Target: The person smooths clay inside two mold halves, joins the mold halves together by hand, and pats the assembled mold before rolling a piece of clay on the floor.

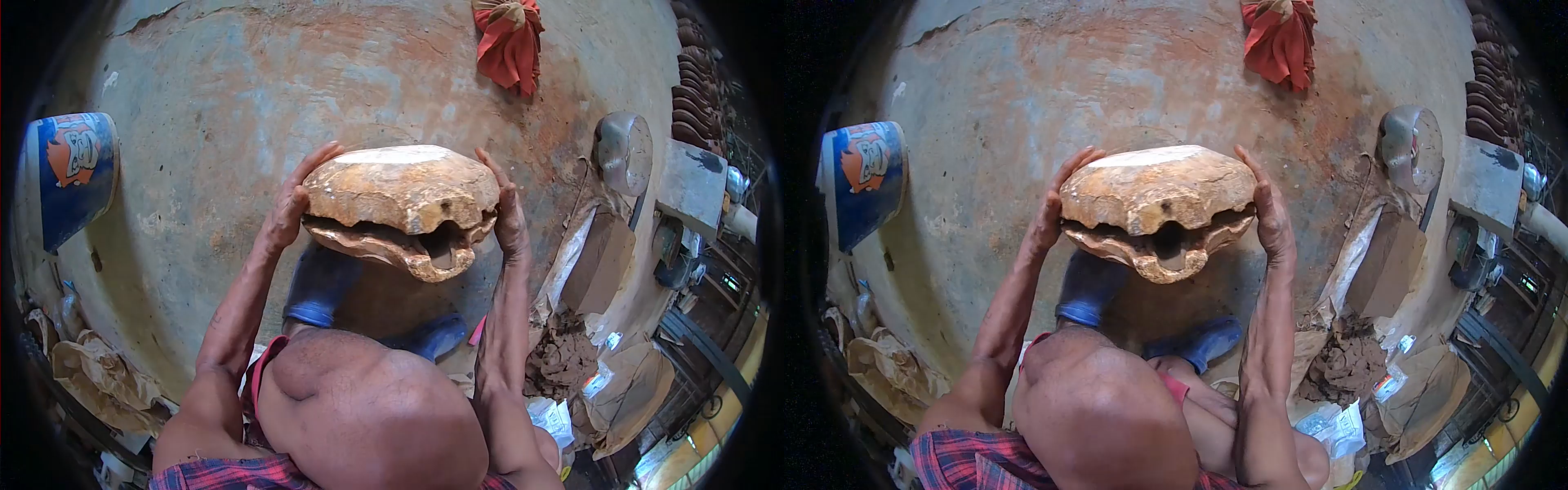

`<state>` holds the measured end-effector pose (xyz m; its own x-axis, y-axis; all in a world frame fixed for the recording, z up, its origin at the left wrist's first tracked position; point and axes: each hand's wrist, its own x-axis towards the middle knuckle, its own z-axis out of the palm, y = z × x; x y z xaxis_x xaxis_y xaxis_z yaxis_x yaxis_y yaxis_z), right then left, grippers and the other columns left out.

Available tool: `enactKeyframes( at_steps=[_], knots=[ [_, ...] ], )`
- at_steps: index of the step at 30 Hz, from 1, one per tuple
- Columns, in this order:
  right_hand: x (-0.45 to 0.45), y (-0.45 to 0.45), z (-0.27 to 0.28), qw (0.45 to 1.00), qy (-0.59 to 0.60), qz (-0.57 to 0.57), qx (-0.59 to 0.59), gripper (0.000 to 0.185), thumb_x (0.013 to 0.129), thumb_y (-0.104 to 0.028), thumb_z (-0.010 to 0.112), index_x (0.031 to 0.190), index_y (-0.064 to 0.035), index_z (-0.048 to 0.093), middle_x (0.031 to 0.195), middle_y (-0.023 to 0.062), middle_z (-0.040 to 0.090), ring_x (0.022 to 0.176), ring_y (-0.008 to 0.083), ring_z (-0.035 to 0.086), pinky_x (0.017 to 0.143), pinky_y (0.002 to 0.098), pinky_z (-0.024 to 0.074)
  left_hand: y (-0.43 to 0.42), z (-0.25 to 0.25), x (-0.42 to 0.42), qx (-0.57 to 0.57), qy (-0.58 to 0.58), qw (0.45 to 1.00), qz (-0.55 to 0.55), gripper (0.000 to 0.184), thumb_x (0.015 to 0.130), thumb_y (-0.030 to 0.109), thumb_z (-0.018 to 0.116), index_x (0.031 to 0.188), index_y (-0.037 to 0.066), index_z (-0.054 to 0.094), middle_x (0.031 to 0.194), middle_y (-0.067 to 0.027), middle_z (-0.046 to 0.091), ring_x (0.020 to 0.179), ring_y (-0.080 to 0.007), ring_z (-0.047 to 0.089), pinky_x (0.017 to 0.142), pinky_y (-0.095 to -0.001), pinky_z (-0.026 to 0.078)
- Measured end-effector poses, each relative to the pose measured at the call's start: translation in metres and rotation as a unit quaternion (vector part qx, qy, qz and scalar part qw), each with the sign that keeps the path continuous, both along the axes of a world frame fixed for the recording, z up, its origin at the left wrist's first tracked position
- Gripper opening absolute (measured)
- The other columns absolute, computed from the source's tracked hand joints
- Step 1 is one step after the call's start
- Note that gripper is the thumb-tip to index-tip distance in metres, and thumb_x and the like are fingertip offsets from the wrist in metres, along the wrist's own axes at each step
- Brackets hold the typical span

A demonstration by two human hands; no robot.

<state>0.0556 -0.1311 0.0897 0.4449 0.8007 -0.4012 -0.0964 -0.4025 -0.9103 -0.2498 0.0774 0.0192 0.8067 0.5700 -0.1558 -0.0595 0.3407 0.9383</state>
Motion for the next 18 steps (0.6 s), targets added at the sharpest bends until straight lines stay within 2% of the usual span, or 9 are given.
enactKeyframes(
  at_steps=[5, 9, 11, 12, 14, 18],
  knots=[
    [-0.01, -0.003, 0.0, 0.999, -0.039, 0.007, -0.001, 0.107, 0.09, -0.09, 0.042, 0.158, -0.0072, 0.048, 0.155, 0.0185, 0.052, 0.139, 0.029, 0.051, 0.117, 0.0425, 0.0393, -0.009, 0.008, -0.006, 0.018, 0.021, 1.0, 0.015, 0.118, 0.086, 0.091, 0.048, 0.158, -0.002, 0.04, 0.159, -0.0215, 0.046, 0.149, -0.0323, 0.042, 0.123, -0.0453, 0.032],
    [-0.012, -0.002, 0.004, 1.0, -0.02, 0.016, -0.003, 0.105, 0.092, -0.088, 0.041, 0.158, -0.005, 0.047, 0.154, 0.0186, 0.052, 0.14, 0.0287, 0.05, 0.118, 0.0419, 0.037, -0.019, 0.0, -0.006, 0.011, 0.006, 0.999, 0.036, 0.118, 0.086, 0.093, 0.045, 0.156, -0.002, 0.044, 0.159, -0.0217, 0.047, 0.15, -0.0332, 0.04, 0.124, -0.0471, 0.03],
    [-0.015, -0.002, -0.006, 0.998, -0.033, -0.005, 0.052, 0.102, 0.096, -0.082, 0.042, 0.157, -0.0008, 0.045, 0.164, 0.0212, 0.041, 0.15, 0.033, 0.04, 0.126, 0.0448, 0.0276, -0.028, -0.005, -0.006, 0.079, 0.02, 0.99, 0.118, 0.119, 0.085, 0.095, 0.041, 0.154, -0.001, 0.048, 0.158, -0.0212, 0.049, 0.153, -0.0339, 0.036, 0.126, -0.0493, 0.025],
    [-0.02, 0.0, -0.008, 0.998, -0.032, -0.005, 0.052, 0.102, 0.096, -0.082, 0.042, 0.157, -0.0008, 0.045, 0.164, 0.0212, 0.041, 0.15, 0.033, 0.04, 0.126, 0.0448, 0.0276, -0.032, -0.001, -0.003, 0.079, 0.02, 0.99, 0.119, 0.119, 0.085, 0.095, 0.041, 0.154, -0.001, 0.048, 0.158, -0.0212, 0.049, 0.153, -0.0339, 0.036, 0.126, -0.0493, 0.025],
    [-0.033, 0.005, -0.011, 0.99, -0.023, -0.057, 0.129, 0.105, 0.097, -0.083, 0.038, 0.16, 0.0001, 0.038, 0.166, 0.0232, 0.036, 0.153, 0.0328, 0.035, 0.127, 0.0454, 0.025, -0.039, 0.009, 0.003, 0.153, 0.035, 0.97, 0.188, 0.121, 0.082, 0.098, 0.04, 0.153, 0.0, 0.051, 0.157, -0.0206, 0.051, 0.156, -0.0346, 0.032, 0.128, -0.0506, 0.022],
    [-0.048, 0.014, -0.015, 0.972, -0.002, -0.127, 0.197, 0.11, 0.095, -0.086, 0.034, 0.164, -0.0007, 0.029, 0.167, 0.0244, 0.033, 0.155, 0.0319, 0.032, 0.128, 0.0458, 0.0238, -0.044, 0.014, 0.003, 0.179, 0.053, 0.965, 0.187, 0.122, 0.08, 0.099, 0.04, 0.152, 0.001, 0.052, 0.156, -0.0194, 0.052, 0.157, -0.035, 0.029, 0.128, -0.0512, 0.021]
  ],
)
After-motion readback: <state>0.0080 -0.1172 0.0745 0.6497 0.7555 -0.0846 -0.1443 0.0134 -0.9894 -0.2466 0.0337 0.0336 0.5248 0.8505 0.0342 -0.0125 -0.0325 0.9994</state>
